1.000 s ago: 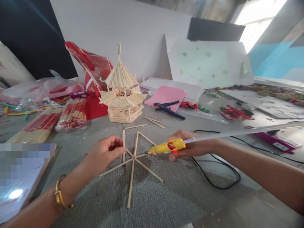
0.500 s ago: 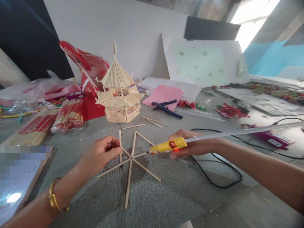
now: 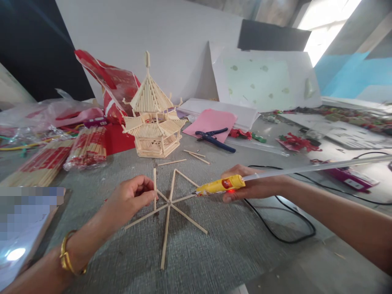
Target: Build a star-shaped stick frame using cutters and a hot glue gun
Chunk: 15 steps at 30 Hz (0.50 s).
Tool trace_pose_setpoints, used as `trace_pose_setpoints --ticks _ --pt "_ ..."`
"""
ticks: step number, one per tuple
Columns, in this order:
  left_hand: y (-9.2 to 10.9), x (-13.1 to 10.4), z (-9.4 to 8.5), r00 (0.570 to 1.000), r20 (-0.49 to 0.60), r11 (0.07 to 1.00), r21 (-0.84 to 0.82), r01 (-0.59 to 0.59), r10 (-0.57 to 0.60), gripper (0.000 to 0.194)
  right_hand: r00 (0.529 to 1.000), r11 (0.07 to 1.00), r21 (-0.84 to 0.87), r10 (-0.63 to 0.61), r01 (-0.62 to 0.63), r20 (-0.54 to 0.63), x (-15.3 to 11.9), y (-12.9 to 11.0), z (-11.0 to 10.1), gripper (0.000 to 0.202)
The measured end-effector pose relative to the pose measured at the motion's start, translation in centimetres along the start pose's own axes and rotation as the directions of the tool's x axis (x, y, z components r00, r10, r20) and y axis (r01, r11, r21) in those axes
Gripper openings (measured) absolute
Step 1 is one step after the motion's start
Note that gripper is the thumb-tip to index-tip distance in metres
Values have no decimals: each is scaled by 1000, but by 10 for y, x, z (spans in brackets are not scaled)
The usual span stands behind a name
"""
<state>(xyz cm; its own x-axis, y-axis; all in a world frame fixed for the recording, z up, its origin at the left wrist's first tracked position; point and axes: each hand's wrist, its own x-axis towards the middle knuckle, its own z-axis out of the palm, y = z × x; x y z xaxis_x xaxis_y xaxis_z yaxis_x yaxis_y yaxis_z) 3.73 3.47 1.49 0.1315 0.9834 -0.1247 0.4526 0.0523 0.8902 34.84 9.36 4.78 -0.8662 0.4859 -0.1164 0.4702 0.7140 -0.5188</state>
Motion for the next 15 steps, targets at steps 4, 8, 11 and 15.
trace_pose_setpoints --ticks 4,8,11,15 --pt "-2 1 0 1000 12 1000 18 13 -13 23 1000 1000 6 26 -26 -4 -7 4 -1 37" --pt "-4 2 -1 1000 21 999 34 9 -10 24 998 998 -8 55 -56 -1 -12 5 -2 40" --pt "-4 2 -1 1000 26 999 34 10 -11 24 997 997 3 72 -72 4 -15 4 -2 38" --pt "-5 2 -1 1000 30 999 39 8 -9 25 997 997 19 79 -79 3 -18 4 -2 37"
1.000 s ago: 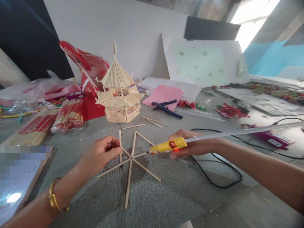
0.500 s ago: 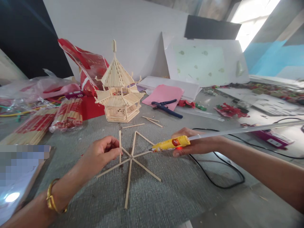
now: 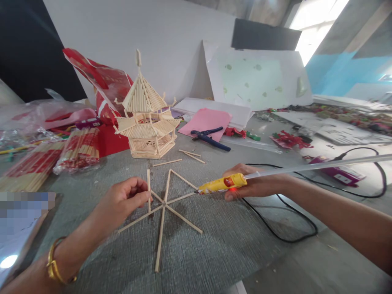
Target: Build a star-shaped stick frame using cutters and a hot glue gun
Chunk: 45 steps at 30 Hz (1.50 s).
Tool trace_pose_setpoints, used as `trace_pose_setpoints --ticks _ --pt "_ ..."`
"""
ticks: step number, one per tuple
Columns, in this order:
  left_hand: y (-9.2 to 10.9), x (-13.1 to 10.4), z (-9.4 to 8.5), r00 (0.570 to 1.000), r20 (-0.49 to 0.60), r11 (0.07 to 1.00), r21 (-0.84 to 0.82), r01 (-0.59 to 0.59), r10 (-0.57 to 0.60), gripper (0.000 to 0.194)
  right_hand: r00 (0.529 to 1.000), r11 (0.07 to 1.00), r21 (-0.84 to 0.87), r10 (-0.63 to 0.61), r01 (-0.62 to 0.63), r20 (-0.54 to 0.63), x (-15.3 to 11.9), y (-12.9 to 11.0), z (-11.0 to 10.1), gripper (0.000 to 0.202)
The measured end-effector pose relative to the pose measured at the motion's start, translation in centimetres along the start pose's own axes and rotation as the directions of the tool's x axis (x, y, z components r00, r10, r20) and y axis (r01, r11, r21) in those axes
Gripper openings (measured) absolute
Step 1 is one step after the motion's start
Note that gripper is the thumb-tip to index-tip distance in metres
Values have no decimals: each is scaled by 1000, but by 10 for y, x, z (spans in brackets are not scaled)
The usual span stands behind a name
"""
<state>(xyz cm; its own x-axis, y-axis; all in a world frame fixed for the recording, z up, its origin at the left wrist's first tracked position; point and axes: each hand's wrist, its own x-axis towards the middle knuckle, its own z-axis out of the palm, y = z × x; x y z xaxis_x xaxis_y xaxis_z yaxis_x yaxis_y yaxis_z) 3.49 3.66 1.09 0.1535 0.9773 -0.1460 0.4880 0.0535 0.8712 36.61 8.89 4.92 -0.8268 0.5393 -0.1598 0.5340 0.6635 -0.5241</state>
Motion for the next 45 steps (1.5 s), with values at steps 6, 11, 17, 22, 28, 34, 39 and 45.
trace_pose_setpoints --ticks 6,11,17,22,28,34,39,45 --pt "2 0 -1 1000 -5 1000 11 -5 5 25 1000 999 16 31 -31 1 -1 5 1 37" --pt "-2 0 -1 1000 0 1000 5 -8 8 24 999 999 20 46 -46 6 -3 9 1 37" --pt "-6 -1 -3 1000 6 1000 11 -5 5 24 998 998 8 58 -58 -14 -6 7 1 37" --pt "-7 1 -3 1000 3 1000 9 2 -2 24 999 999 7 38 -38 -25 -9 5 1 35" --pt "-8 1 -3 1000 -7 1000 6 -7 7 24 998 999 -4 54 -54 -13 -9 5 2 35" --pt "-8 1 -3 1000 -8 1000 14 7 -7 25 999 999 14 53 -53 -4 -7 5 3 35" --pt "-4 -1 -4 1000 -9 999 37 -7 7 26 996 996 5 84 -84 -37 -12 0 -5 37" --pt "20 1 -13 994 76 959 267 -93 75 30 986 899 -423 46 -112 -163 -23 19 -20 23"
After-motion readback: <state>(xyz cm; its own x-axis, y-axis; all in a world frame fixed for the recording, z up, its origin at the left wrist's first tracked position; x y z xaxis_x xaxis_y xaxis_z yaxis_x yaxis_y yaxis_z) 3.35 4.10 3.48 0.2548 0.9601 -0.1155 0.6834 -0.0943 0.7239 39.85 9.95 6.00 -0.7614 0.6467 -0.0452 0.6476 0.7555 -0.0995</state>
